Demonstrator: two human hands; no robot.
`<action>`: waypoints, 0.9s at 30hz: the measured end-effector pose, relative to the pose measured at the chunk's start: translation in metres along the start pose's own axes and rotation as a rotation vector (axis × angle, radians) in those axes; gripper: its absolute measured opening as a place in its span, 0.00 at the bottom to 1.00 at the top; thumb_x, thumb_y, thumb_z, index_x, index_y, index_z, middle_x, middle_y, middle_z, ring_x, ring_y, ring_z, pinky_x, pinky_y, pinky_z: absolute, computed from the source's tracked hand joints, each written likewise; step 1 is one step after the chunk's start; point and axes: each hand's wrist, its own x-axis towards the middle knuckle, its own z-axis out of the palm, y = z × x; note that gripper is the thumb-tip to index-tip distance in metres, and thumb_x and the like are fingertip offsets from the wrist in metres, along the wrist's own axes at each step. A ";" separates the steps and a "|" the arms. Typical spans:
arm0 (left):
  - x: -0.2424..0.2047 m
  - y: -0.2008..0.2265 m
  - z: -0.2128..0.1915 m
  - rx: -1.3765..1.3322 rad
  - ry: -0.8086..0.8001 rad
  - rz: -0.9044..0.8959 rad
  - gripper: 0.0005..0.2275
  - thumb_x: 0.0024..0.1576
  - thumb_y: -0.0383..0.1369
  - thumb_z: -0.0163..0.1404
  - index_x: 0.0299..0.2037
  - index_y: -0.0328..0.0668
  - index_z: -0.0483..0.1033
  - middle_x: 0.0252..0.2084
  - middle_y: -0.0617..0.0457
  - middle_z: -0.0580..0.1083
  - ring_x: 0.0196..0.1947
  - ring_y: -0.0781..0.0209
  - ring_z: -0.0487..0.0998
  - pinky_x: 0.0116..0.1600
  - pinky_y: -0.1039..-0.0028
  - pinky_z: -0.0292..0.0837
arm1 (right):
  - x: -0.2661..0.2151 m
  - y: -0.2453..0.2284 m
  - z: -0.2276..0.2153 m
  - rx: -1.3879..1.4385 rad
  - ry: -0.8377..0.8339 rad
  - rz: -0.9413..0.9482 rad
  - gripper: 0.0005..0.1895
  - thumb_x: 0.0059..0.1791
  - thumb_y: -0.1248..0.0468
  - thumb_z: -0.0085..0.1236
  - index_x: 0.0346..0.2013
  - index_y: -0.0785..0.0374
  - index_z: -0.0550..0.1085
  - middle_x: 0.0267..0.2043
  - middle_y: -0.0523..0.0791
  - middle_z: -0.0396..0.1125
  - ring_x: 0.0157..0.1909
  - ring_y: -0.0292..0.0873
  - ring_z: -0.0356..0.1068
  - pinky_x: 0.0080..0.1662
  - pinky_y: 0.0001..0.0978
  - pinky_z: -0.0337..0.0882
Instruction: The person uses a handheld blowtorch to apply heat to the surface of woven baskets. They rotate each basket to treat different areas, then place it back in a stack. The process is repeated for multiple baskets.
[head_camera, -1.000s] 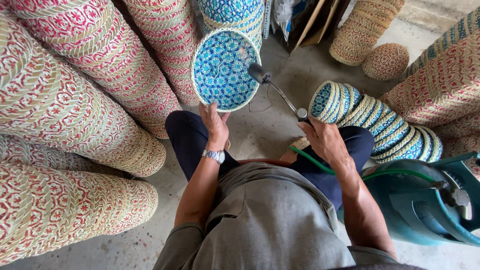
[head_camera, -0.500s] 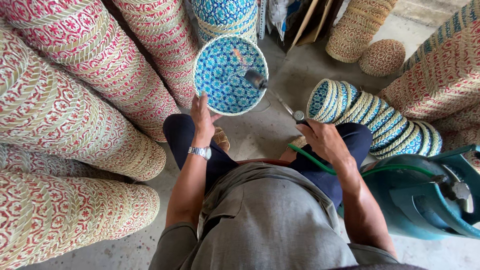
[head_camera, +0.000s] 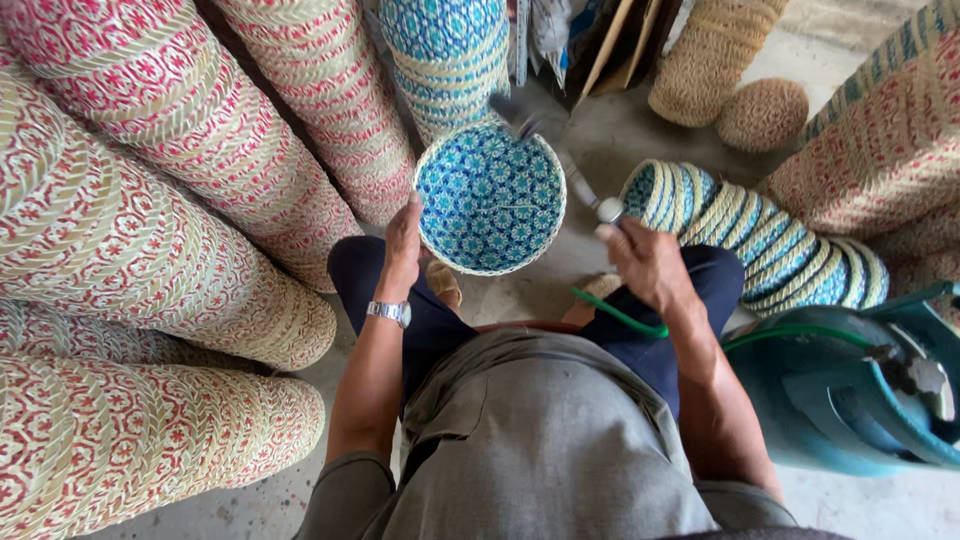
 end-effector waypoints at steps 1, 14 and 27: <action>-0.001 -0.004 -0.003 0.041 -0.039 0.029 0.32 0.62 0.58 0.48 0.54 0.27 0.77 0.43 0.48 0.77 0.36 0.64 0.76 0.36 0.75 0.72 | 0.000 0.005 0.001 0.024 0.037 0.097 0.19 0.56 0.53 0.58 0.35 0.68 0.73 0.23 0.46 0.65 0.25 0.39 0.63 0.29 0.35 0.65; -0.047 0.051 0.073 1.050 0.181 0.822 0.29 0.68 0.50 0.47 0.65 0.25 0.66 0.53 0.36 0.76 0.52 0.46 0.75 0.60 0.59 0.67 | 0.029 0.023 0.023 0.078 0.178 0.258 0.21 0.49 0.51 0.62 0.27 0.66 0.69 0.19 0.43 0.64 0.18 0.35 0.63 0.24 0.32 0.66; -0.070 0.044 0.067 0.950 -0.255 0.917 0.11 0.58 0.31 0.55 0.50 0.38 0.78 0.39 0.47 0.77 0.37 0.51 0.78 0.39 0.64 0.75 | 0.014 0.017 -0.016 0.398 0.014 0.156 0.14 0.56 0.59 0.54 0.31 0.66 0.69 0.24 0.42 0.65 0.18 0.31 0.60 0.19 0.27 0.61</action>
